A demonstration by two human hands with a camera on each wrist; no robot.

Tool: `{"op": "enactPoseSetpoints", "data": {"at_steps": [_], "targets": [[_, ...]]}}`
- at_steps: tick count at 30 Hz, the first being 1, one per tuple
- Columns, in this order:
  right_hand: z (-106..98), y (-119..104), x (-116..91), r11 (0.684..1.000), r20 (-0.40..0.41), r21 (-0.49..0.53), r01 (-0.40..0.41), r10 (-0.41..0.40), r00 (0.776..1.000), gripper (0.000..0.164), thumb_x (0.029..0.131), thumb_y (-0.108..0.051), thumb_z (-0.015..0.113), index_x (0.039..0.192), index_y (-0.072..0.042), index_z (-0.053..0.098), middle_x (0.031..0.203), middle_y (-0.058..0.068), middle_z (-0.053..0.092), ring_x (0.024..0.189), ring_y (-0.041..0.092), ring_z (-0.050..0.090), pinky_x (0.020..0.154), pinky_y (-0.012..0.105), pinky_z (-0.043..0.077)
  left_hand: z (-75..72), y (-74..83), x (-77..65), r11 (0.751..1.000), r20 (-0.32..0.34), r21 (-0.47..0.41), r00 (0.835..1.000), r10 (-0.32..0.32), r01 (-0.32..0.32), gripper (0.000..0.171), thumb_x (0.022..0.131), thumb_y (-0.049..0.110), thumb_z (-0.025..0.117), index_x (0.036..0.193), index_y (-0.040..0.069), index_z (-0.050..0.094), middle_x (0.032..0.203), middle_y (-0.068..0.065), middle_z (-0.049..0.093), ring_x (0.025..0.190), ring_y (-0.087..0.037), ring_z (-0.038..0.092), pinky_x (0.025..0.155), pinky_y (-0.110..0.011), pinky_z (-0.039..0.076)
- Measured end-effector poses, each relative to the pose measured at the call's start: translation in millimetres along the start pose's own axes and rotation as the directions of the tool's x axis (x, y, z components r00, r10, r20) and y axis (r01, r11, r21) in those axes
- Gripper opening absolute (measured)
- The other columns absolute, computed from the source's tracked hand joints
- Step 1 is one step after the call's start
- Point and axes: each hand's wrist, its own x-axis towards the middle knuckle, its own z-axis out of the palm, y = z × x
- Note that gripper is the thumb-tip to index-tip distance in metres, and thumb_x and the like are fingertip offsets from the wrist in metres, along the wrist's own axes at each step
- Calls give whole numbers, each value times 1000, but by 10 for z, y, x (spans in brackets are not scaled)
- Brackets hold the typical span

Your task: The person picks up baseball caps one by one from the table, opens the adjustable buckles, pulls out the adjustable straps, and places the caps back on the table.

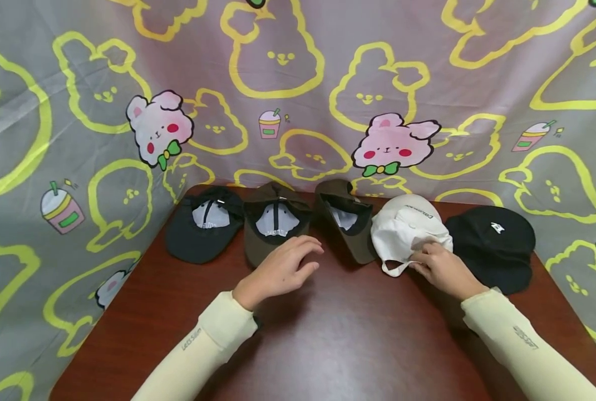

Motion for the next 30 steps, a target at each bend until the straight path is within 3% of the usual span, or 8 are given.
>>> {"op": "enactPoseSetpoints", "data": {"at_steps": [2, 5, 8, 16, 22, 26, 30], "targets": [[-71, -50, -38, 999, 84, 13, -52, 51, 995, 15, 77, -19, 82, 89, -13, 75, 76, -2, 54, 70, 11, 48, 57, 28, 41, 0, 6, 6, 1000, -3, -3, 1000, 1, -1, 26, 97, 22, 62, 122, 14, 65, 133, -3, 60, 125, -19, 56, 109, -39, 45], [-172, -130, -79, 993, 218, 39, -113, 102, 971, 24, 79, -30, 81, 97, -14, 76, 85, -1, 60, 73, 9, 49, 61, 28, 43, 10, 16, 12, 1000, 5, -14, 1000, -4, 4, 27, 97, 22, 61, 122, 13, 65, 134, -2, 60, 125, -19, 56, 108, -39, 45], [-235, -208, -103, 987, 287, 59, -149, 127, 949, 29, 81, -37, 79, 100, -15, 75, 90, -2, 63, 77, 8, 52, 65, 30, 47, 29, 27, 15, 1000, 17, -14, 1000, -12, 12, 28, 97, 23, 61, 123, 14, 65, 134, -1, 59, 125, -18, 56, 108, -39, 46], [-271, -508, 95, 991, 140, 81, -105, 93, 986, 24, 83, -27, 78, 100, -10, 74, 95, 2, 65, 84, 15, 60, 73, 38, 53, 62, 45, 24, 1000, 5, -3, 1000, 6, -6, 26, 97, 22, 61, 122, 14, 65, 133, -1, 60, 124, -18, 56, 107, -38, 46], [-154, -813, 434, 987, 156, 130, -90, 69, 985, 33, 86, -32, 75, 110, -9, 71, 102, 5, 65, 91, 19, 63, 77, 40, 55, 65, 28, 5, 1000, -10, 6, 1000, 11, -11, 26, 97, 21, 61, 121, 13, 65, 132, -1, 60, 124, -18, 57, 107, -38, 46], [-69, -981, 669, 980, 175, 138, -143, 118, 977, 48, 84, -41, 76, 117, -8, 67, 105, 6, 66, 90, 20, 64, 79, 42, 55, 70, 17, -10, 1000, -18, 6, 1000, 22, -22, 26, 96, 20, 62, 121, 11, 65, 131, -3, 61, 123, -19, 58, 106, -38, 46], [13, -1083, 868, 974, 167, 125, -187, 165, 972, 53, 80, -44, 78, 118, -8, 67, 99, 6, 63, 83, 20, 61, 71, 42, 54, 58, 13, -37, 1000, -16, 3, 1000, 14, -14, 26, 96, 20, 62, 121, 12, 65, 131, -3, 61, 123, -19, 58, 106, -39, 46]]}}
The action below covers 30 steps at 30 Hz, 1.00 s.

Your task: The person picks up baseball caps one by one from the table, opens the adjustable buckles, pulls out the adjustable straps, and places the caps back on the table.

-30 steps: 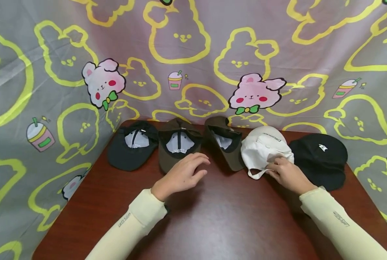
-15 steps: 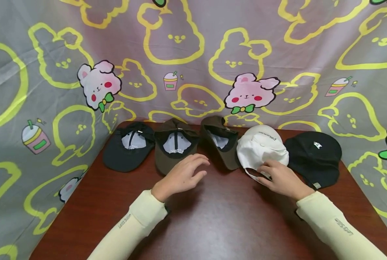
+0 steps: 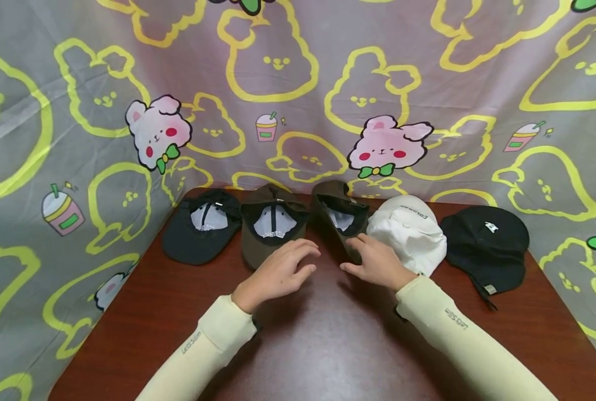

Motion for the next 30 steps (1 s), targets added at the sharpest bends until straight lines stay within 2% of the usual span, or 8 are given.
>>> {"op": "enactPoseSetpoints", "data": {"at_steps": [6, 9, 13, 16, 20, 24, 27, 30], "targets": [[115, -83, 177, 995, 54, -44, -88, 91, 994, 54, 82, -37, 77, 122, -3, 63, 103, 13, 65, 84, 28, 66, 72, 47, 55, -19, 3, -38, 999, 5, -13, 1000, -29, 29, 27, 97, 22, 61, 122, 13, 65, 133, -2, 60, 124, -19, 57, 107, -40, 46], [191, -100, 221, 994, 43, -42, -98, 100, 994, 46, 83, -27, 76, 119, -1, 63, 103, 15, 66, 87, 31, 68, 75, 48, 56, -22, 2, -45, 999, 5, -21, 999, -37, 37, 27, 97, 21, 61, 122, 14, 65, 133, -2, 60, 125, -19, 57, 108, -40, 45], [276, -116, 261, 998, -89, 17, -54, 56, 994, 31, 83, -12, 70, 110, 2, 67, 94, 16, 64, 82, 34, 67, 73, 48, 56, -19, 1, -40, 998, -1, -37, 999, -49, 49, 26, 97, 22, 61, 122, 14, 66, 134, -3, 60, 126, -19, 56, 109, -41, 45], [286, -138, 290, 993, -198, 109, -44, 65, 978, 28, 84, -6, 64, 109, 4, 69, 91, 17, 65, 79, 33, 67, 71, 46, 56, -18, 5, -40, 996, -9, -56, 998, -63, 63, 26, 97, 22, 61, 121, 13, 66, 134, -3, 60, 125, -20, 56, 109, -41, 46], [230, -172, 321, 963, -237, 254, -94, 156, 959, 22, 87, -5, 60, 104, 4, 71, 88, 17, 64, 72, 29, 62, 67, 41, 52, -23, 6, -46, 993, -19, -79, 996, -91, 90, 26, 97, 21, 63, 121, 13, 66, 134, -4, 60, 125, -21, 57, 109, -42, 46], [144, -207, 339, 930, -263, 341, -141, 238, 935, 16, 87, -7, 59, 94, 1, 71, 83, 16, 62, 71, 30, 57, 68, 40, 47, -37, -5, -47, 991, -25, -83, 994, -105, 102, 27, 97, 22, 62, 122, 13, 66, 135, -3, 59, 126, -21, 56, 110, -42, 45], [65, -238, 338, 905, -282, 395, -157, 282, 917, 18, 86, -7, 59, 95, 1, 72, 87, 17, 64, 72, 29, 64, 71, 38, 51, -56, -10, -35, 992, -36, -86, 995, -96, 92, 27, 97, 22, 62, 122, 13, 66, 135, -3, 59, 125, -21, 57, 109, -42, 46], [-23, -277, 326, 867, -260, 465, -180, 329, 908, 21, 88, -8, 57, 100, 1, 72, 92, 17, 64, 62, 22, 68, 64, 32, 55, -78, -8, -16, 993, -54, -81, 995, -88, 83, 26, 97, 21, 61, 122, 12, 66, 134, -3, 60, 124, -20, 57, 108, -42, 46]]}}
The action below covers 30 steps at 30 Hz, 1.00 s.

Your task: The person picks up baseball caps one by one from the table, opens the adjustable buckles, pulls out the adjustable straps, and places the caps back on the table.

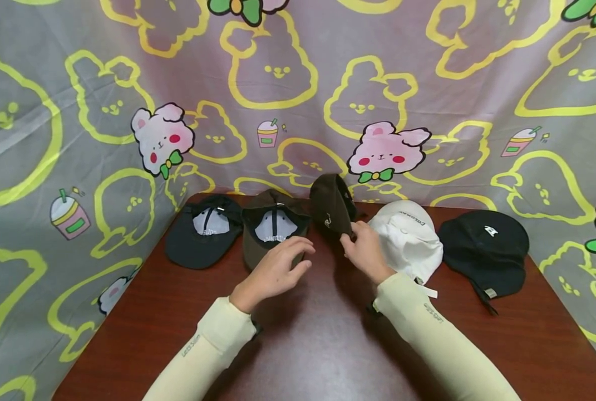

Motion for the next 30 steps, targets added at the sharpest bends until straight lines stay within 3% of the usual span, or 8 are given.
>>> {"op": "enactPoseSetpoints", "data": {"at_steps": [4, 12, 20, 24, 30], "targets": [[-55, -62, -17, 996, 7, 62, -69, 69, 998, 21, 89, -10, 55, 98, -1, 72, 96, 14, 65, 50, 14, 67, 51, 24, 54, -8, -3, 19, 1000, -23, 8, 1000, -8, 9, 25, 97, 20, 60, 121, 12, 66, 132, -3, 60, 124, -21, 58, 107, -43, 47], [-118, -138, -53, 982, 0, 149, -115, 117, 993, 17, 91, -10, 54, 94, -2, 69, 99, 15, 66, 48, 8, 66, 50, 23, 54, -6, -21, 16, 999, -29, -1, 999, -40, 40, 26, 97, 19, 61, 121, 12, 66, 132, -3, 61, 126, -21, 57, 109, -43, 46], [-181, -219, -98, 975, -89, 217, -54, 75, 993, 17, 89, -5, 56, 96, 2, 70, 97, 15, 65, 45, -1, 58, 46, 23, 53, -7, -40, 22, 999, -52, 4, 997, -49, 50, 24, 97, 18, 61, 120, 12, 66, 131, -3, 61, 127, -21, 56, 111, -43, 44], [-212, -271, -124, 975, -99, 219, -35, 58, 993, 17, 90, -7, 57, 99, 1, 70, 99, 13, 64, 44, -1, 57, 46, 25, 54, 7, -36, 40, 998, -143, 31, 988, -57, 62, 19, 96, 17, 61, 114, 13, 69, 125, -2, 65, 123, -21, 59, 108, -42, 46], [-210, -279, -190, 988, -168, 134, 70, -47, 985, 19, 88, -4, 59, 101, -1, 71, 96, 13, 64, 44, -9, 53, 46, 18, 50, -7, -50, 96, 997, -321, 46, 946, -38, 56, 15, 94, 12, 61, 104, 10, 72, 112, -4, 71, 109, -23, 63, 97, -42, 50]]}}
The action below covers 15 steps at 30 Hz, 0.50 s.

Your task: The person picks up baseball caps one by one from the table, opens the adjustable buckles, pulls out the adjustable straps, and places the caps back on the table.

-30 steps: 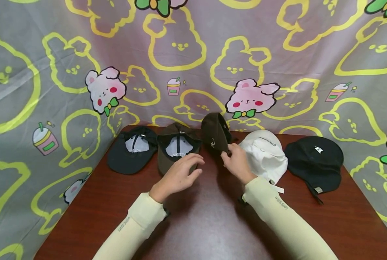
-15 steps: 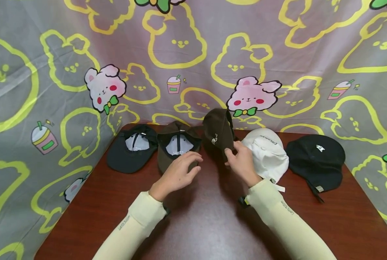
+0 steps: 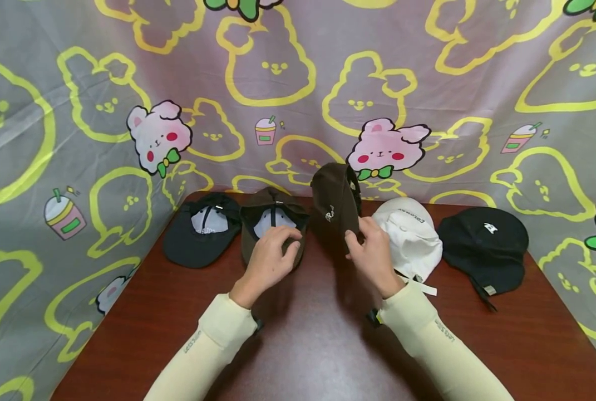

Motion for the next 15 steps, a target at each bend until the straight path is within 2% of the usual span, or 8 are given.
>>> {"op": "enactPoseSetpoints", "data": {"at_steps": [3, 7, 12, 15], "targets": [[7, -5, -22, 992, -37, -54, 117, -119, 992, 25, 85, -2, 61, 107, -3, 72, 94, 13, 65, 44, -1, 57, 47, 16, 48, -56, 8, 62, 1000, -32, -11, 999, -3, 3, 14, 94, 12, 61, 103, 9, 72, 111, -5, 72, 107, -24, 63, 95, -42, 51], [29, -19, -44, 962, -66, -118, 246, -255, 965, 33, 84, -1, 62, 116, -5, 71, 91, 14, 64, 51, 12, 57, 51, 21, 47, -165, 25, 218, 999, -61, -33, 998, 1, -3, 15, 94, 12, 60, 103, 10, 71, 110, -5, 71, 105, -24, 63, 94, -42, 51], [65, -13, -88, 917, -45, -198, 347, -362, 931, 34, 84, -1, 62, 118, -2, 70, 93, 15, 63, 65, 20, 55, 57, 33, 47, -302, 128, 533, 998, -104, -65, 995, 10, -17, 16, 96, 13, 58, 105, 9, 71, 111, -7, 70, 104, -25, 61, 93, -42, 49], [84, -10, -117, 885, -5, -235, 402, -414, 910, 34, 85, -1, 61, 118, -1, 69, 95, 14, 63, 69, 22, 59, 58, 36, 51, -371, 227, 757, 999, -89, -35, 996, 27, -30, 18, 97, 15, 57, 106, 8, 71, 114, -8, 69, 106, -26, 60, 95, -42, 48]]}}
